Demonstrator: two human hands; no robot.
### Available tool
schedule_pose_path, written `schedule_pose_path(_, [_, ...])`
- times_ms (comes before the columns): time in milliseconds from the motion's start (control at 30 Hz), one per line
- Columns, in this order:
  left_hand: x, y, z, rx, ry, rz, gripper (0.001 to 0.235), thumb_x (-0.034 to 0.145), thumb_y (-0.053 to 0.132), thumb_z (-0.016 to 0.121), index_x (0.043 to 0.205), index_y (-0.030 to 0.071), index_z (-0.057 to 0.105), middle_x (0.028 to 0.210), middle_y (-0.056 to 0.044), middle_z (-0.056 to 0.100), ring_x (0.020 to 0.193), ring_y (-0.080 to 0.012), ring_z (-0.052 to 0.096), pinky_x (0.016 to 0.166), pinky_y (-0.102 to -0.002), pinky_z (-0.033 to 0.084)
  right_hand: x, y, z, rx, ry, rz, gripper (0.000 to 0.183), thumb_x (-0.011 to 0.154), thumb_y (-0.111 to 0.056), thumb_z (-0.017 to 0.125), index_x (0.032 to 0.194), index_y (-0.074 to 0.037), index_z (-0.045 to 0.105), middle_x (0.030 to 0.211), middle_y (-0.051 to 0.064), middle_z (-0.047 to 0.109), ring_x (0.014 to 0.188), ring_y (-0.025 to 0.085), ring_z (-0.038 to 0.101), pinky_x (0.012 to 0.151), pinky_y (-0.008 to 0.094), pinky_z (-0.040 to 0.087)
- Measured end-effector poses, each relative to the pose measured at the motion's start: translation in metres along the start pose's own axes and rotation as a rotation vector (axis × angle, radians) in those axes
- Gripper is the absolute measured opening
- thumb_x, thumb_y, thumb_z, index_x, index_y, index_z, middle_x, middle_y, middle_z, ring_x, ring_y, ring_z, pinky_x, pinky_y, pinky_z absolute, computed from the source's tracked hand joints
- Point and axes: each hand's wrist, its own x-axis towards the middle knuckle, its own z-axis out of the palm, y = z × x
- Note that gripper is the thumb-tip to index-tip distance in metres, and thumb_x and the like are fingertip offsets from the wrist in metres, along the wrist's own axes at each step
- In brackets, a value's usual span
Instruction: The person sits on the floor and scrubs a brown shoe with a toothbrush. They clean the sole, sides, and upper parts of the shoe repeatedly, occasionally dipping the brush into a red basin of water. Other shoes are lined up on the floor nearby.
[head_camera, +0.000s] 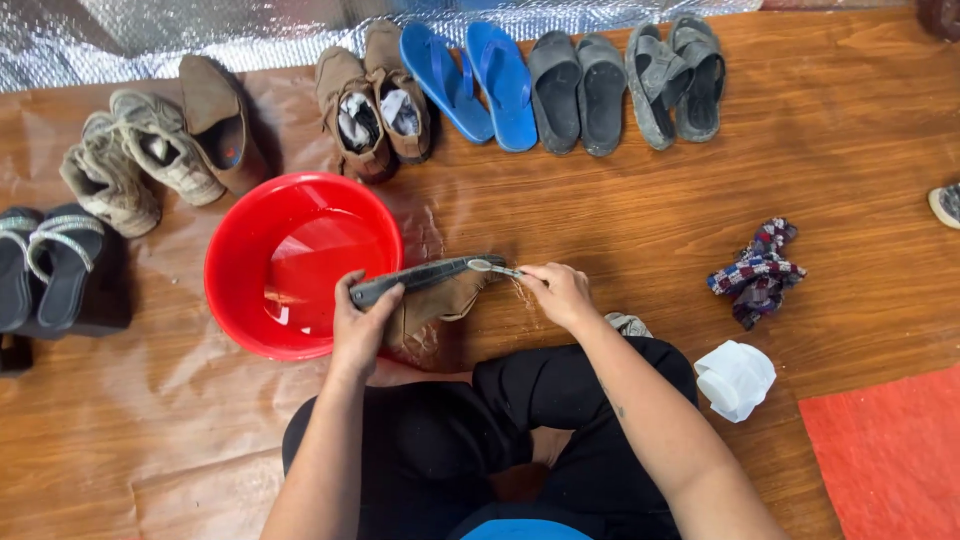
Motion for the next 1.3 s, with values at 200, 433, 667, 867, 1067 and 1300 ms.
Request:
schedule_pose_path(200, [0.022, 0.001, 0.000, -0.004, -0.011, 0.039, 0.072, 0.078, 0.032, 0.093, 0.135, 0.010, 0.055, 0.096, -0.009, 0.062, 0.087, -0.0186, 0.059, 0.079, -0.033, 0.050, 0.008, 0.011, 0.009, -0.097, -0.018, 0.006, 0.031, 0.097, -0.064, 0.056, 0.112, -0.045, 0.076, 0.106, -0.010, 0.076, 0.109, 0.021, 0.065, 0.100, 0.043, 0.043])
schedule_pose_path(433, [0.033, -0.021, 0.004, 0.073, 0.038, -0.003, 0.060, 0.085, 0.047, 0.086, 0.128, 0.016, 0.057, 0.095, -0.008, 0.062, 0.086, -0.0189, 0.061, 0.074, -0.033, 0.050, -0.070, -0.077, 0.025, 0.208, -0.078, 0.028, 0.031, 0.099, -0.027, 0.055, 0.123, -0.019, 0.072, 0.103, 0.013, 0.075, 0.105, 0.034, 0.069, 0.091, 0.045, 0.054])
schedule_pose_path(667, [0.024, -0.030, 0.005, 0.173, 0.072, -0.037, 0.068, 0.084, 0.055, 0.085, 0.129, 0.013, 0.056, 0.103, -0.017, 0.064, 0.095, -0.0281, 0.064, 0.080, -0.041, 0.052, -0.125, -0.084, 0.065, 0.377, 0.071, -0.297, 0.036, 0.098, -0.009, 0.057, 0.132, -0.008, 0.070, 0.100, 0.026, 0.074, 0.097, 0.041, 0.071, 0.082, 0.048, 0.059])
schedule_pose_path(867, [0.020, -0.021, 0.006, 0.125, 0.068, -0.041, 0.072, 0.082, 0.054, 0.087, 0.128, 0.009, 0.054, 0.099, -0.016, 0.061, 0.090, -0.0269, 0.062, 0.073, -0.039, 0.052, -0.111, -0.116, 0.030, 0.390, 0.048, -0.262, 0.035, 0.096, -0.009, 0.060, 0.130, -0.009, 0.070, 0.103, 0.028, 0.074, 0.097, 0.043, 0.071, 0.084, 0.049, 0.060])
schedule_pose_path(1067, [0.018, -0.024, 0.002, 0.123, 0.038, -0.078, 0.074, 0.081, 0.054, 0.089, 0.128, 0.009, 0.054, 0.097, -0.013, 0.060, 0.088, -0.0258, 0.063, 0.068, -0.036, 0.052, -0.088, -0.082, 0.022, 0.225, 0.049, -0.090, 0.039, 0.099, -0.012, 0.054, 0.137, -0.014, 0.065, 0.100, 0.028, 0.074, 0.101, 0.038, 0.072, 0.087, 0.050, 0.059])
schedule_pose_path(1300, [0.019, -0.024, 0.004, 0.134, 0.018, -0.069, 0.073, 0.082, 0.054, 0.088, 0.127, 0.009, 0.054, 0.096, -0.017, 0.061, 0.086, -0.0286, 0.064, 0.062, -0.038, 0.054, -0.119, -0.128, 0.013, 0.351, -0.122, -0.034, 0.039, 0.101, -0.021, 0.058, 0.140, -0.023, 0.064, 0.115, 0.019, 0.075, 0.111, 0.033, 0.071, 0.094, 0.043, 0.058])
